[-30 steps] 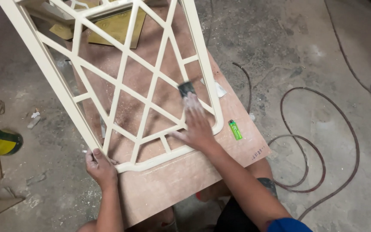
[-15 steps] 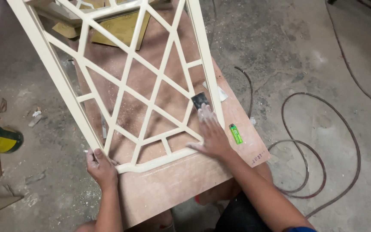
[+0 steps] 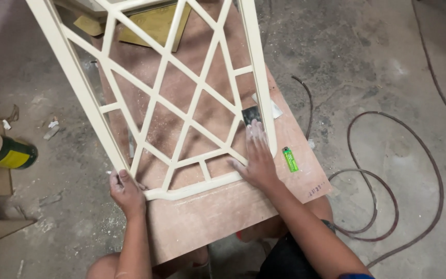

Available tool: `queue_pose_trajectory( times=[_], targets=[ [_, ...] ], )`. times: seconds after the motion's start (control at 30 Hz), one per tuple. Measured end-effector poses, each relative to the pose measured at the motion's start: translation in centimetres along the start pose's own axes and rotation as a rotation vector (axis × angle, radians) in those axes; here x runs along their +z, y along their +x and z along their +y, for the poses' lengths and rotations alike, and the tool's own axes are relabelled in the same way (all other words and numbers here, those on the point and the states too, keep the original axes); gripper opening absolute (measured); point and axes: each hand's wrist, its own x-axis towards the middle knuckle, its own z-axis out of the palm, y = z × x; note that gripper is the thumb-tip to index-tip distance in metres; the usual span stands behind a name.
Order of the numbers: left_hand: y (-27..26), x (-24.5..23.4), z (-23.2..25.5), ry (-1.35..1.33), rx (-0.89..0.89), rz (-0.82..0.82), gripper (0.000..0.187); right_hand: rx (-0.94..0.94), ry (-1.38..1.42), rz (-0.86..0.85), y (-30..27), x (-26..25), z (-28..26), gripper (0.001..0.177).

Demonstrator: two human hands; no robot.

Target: Sanding the wooden frame of a chair back with sandpaper to smooth the surface.

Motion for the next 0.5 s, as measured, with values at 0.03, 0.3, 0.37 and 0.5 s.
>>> queue_pose_trajectory(
  times=[0.03,0.3,0.37,0.5],
  targets=[
    [0.1,0.0,-0.4,-0.005,0.004,-0.007,0.04,0.021,0.01,0.029,0.3,0.5,-0.3,0.097],
    [-0.4,0.7,2.9,-0.136,-0.139,-0.022,0.044,-0.026,0.034,0.176,4.1,2.0,2.9,0.052],
    [-0.2,-0.7,1.3,-0.114,-0.183,-0.025,0.045,0.001,0.079,0.162,3.3,-0.3,2.9,0.041],
    [-1.7,-3.1,7.7,0.107,-0.06,0.026,0.054,0.32,0.279,0.192,1.2,-5.3,4.0,0.022]
  ],
)
